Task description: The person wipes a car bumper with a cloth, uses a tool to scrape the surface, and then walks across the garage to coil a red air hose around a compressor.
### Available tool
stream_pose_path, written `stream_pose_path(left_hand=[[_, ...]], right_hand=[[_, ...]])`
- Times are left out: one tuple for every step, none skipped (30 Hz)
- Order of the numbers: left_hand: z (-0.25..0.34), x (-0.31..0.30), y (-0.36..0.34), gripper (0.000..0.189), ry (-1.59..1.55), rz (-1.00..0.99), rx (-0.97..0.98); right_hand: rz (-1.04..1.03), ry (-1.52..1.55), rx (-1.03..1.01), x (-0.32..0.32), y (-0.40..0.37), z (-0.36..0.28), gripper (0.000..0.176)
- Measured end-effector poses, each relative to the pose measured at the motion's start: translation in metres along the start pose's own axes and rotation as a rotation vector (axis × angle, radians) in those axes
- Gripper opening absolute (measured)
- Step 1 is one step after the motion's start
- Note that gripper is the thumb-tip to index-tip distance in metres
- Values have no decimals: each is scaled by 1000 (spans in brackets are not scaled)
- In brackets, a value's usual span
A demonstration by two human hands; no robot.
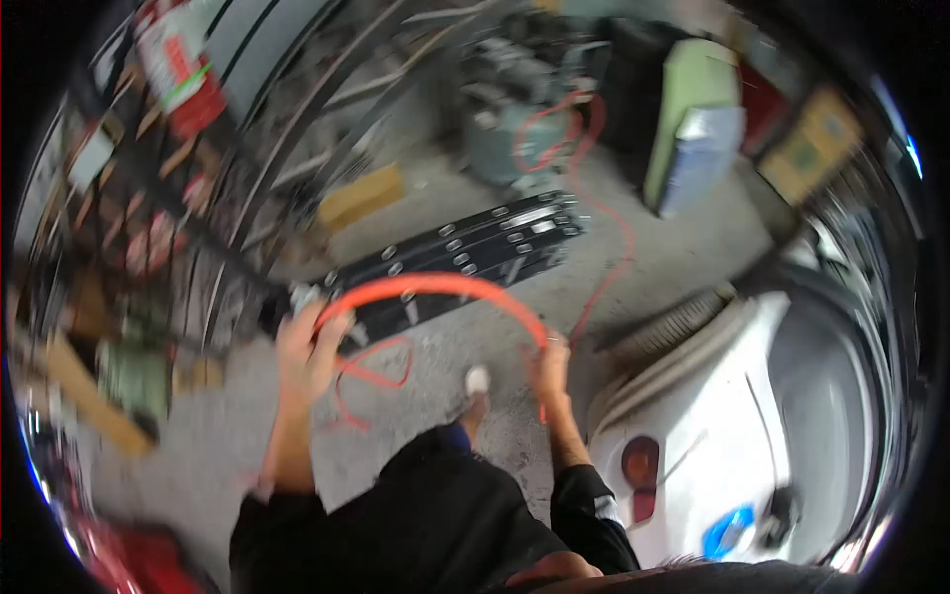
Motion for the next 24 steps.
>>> stream_pose_path(left_hand=[[3,9,26,21,-24,30,-17],[-1,18,50,25,-81,96,-17],[-17,22,71,27,-102,140,-76],[-43,31,92,25,-348,179,-5],[-55,38,115,24,-490,259,12],[-57,44,145,23,-638,334,43],[-61,54,173,23,-690,303,-14],[-50,60,188,22,-733,267,-36],[-51,73,210,22,-747,247,-32],[-59,88,231,23,-639,251,-136],[-62,106,248,25,-531,249,-234],[-61,129,264,25,-333,195,-274],[-69,151,279,25,-237,95,-332],[-84,173,292,25,-135,1,-380],[-107,197,296,24,-185,5,-482],[-120,228,299,23,-304,-20,-557],[-131,261,298,22,-418,-74,-598],[-152,294,294,21,-534,-116,-628],[-161,332,292,20,-626,-116,-687],[-161,370,297,19,-557,-249,-707],[-161,410,300,20,-543,-296,-731],[-165,448,302,18,-567,-312,-821],[-169,491,312,15,-549,-299,-734],[-164,532,325,24,-649,-319,-674]], right_hand=[[-43,173,137,52,-14,77,38],[-99,216,215,65,-10,115,32],[-144,235,312,77,-7,147,30],[-217,221,319,86,-2,166,30],[-293,167,330,86,15,189,31],[-350,112,350,84,35,213,36],[-359,84,374,80,60,238,36],[-312,143,440,71,82,259,42],[-263,203,508,73,113,281,48],[-233,237,479,64,162,283,50],[-198,267,453,39,216,280,52],[-161,256,447,16,267,284,51],[-120,247,440,-4,320,284,51],[-31,449,461,-21,372,285,48],[53,648,464,-39,420,281,44],[35,901,523,-53,461,270,39],[1,1156,569,-63,496,255,34],[-9,1299,537,-69,526,245,31],[-26,1442,498,-71,555,237,28],[-80,1558,476,-69,578,229,26],[-127,1701,437,-67,598,221,28],[-138,1787,412,-64,615,213,27],[-167,1899,442,-58,631,211,28],[-185,1911,428,-54,646,209,30]])
Point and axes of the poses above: each hand's wrist, its own y-axis towards the middle knuckle, its own x-axis out of the palm, z = x × y, the point moved 7 cm from there along y, towards the middle knuckle, and after that the axes turned 7 degrees about -y, right-handed, at the moved point
